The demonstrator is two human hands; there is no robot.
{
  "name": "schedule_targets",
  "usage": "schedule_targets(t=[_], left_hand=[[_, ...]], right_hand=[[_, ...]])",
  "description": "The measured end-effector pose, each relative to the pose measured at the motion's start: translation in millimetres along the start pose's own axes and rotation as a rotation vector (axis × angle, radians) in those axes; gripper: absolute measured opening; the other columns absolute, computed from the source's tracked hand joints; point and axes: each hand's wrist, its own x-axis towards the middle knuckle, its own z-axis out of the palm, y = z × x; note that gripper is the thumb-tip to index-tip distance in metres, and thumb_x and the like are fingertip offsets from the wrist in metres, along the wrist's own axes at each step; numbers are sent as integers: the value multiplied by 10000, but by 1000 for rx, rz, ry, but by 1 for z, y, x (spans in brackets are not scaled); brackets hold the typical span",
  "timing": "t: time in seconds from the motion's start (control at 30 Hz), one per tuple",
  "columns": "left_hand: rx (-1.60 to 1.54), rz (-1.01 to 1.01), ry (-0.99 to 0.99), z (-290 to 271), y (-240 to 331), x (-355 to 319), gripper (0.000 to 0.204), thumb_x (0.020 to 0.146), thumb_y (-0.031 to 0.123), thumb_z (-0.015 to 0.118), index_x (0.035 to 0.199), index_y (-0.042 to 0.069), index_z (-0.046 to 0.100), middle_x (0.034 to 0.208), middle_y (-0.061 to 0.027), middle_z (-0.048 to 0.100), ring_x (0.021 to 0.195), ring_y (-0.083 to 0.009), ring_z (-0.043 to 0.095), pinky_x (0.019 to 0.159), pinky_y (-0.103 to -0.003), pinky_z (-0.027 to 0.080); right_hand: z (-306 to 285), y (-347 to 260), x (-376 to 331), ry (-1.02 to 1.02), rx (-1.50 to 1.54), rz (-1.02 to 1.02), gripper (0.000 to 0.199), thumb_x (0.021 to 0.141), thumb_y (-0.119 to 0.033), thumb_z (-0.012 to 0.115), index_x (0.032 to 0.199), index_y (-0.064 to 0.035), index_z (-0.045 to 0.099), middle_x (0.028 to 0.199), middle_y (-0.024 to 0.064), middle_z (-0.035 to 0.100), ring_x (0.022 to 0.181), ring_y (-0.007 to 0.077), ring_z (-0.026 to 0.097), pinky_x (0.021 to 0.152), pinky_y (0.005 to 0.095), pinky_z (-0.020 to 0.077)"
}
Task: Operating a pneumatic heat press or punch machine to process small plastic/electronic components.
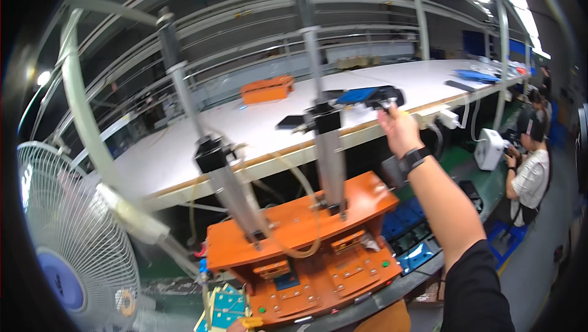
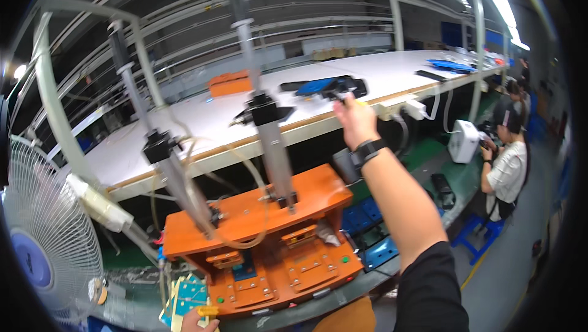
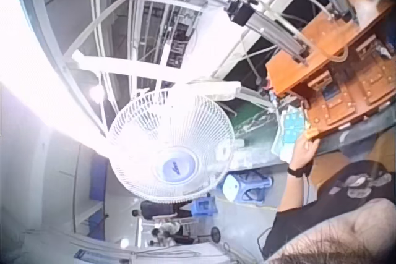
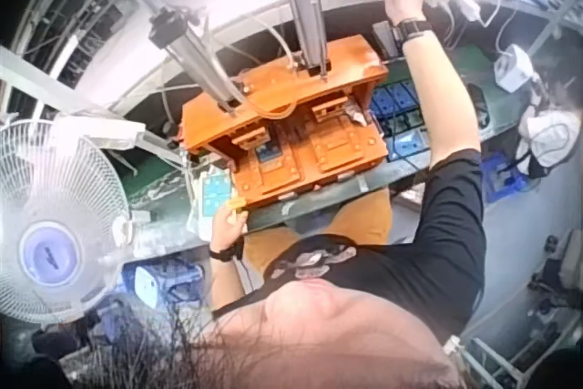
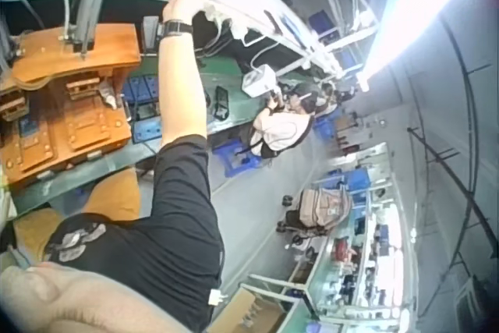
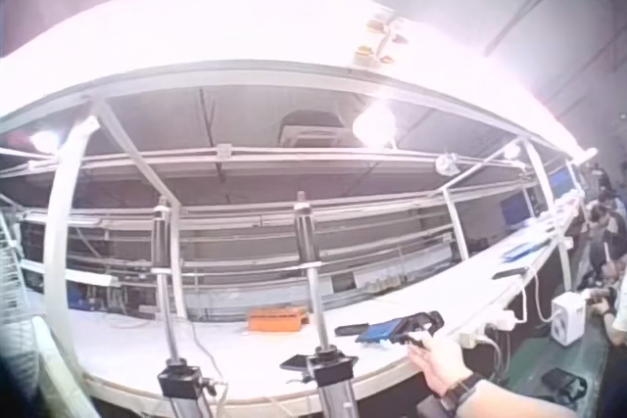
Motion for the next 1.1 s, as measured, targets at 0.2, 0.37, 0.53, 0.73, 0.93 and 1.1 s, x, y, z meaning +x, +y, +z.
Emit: schedule_targets(t=[0.2,0.37,0.53,0.73,0.93,1.1], left_hand=[[-138,-277,417,-60,-90,-126,189,990,97,702,1133,-19,745,1077,-139,759,961,-216,710,863,-346,554],[96,-466,643,-121,-190,-137,159,987,152,733,1054,10,761,880,-84,735,789,-163,684,708,-290,532],[426,-378,374,-166,-330,7,383,909,251,797,1205,27,704,1116,-210,706,1089,-382,683,958,-449,547],[774,-693,312,-198,-433,88,818,825,255,874,1546,153,501,1649,-272,378,1459,-467,457,1190,-510,449],[871,-532,184,-224,-502,110,177,900,141,685,1058,65,713,1203,-254,700,1263,-431,612,1089,-522,502],[672,-432,392,-228,-509,109,211,884,95,705,1008,-74,677,1056,-229,716,1068,-428,658,994,-487,499]], right_hand=[[-50,-27,70,-27,-783,143,371,1023,-456,695,997,-86,667,680,32,610,508,139,602,410,275,452],[-17,8,92,147,-1202,151,311,1035,-435,639,966,-134,613,611,7,512,430,132,489,365,333,353],[-120,-55,155,-173,-1559,-257,171,1041,-263,577,990,-105,619,672,24,550,473,163,536,404,348,415],[9,-44,-36,14,-1399,-42,375,1028,-351,659,1191,-14,665,845,67,689,534,141,630,474,269,504],[1,-104,-219,-99,-1323,-58,204,1036,-191,713,1126,-8,711,876,8,714,717,58,649,601,212,511],[-75,-122,-332,34,-1251,74,198,1040,-178,706,1123,1,725,856,12,725,691,62,656,614,212,530]])
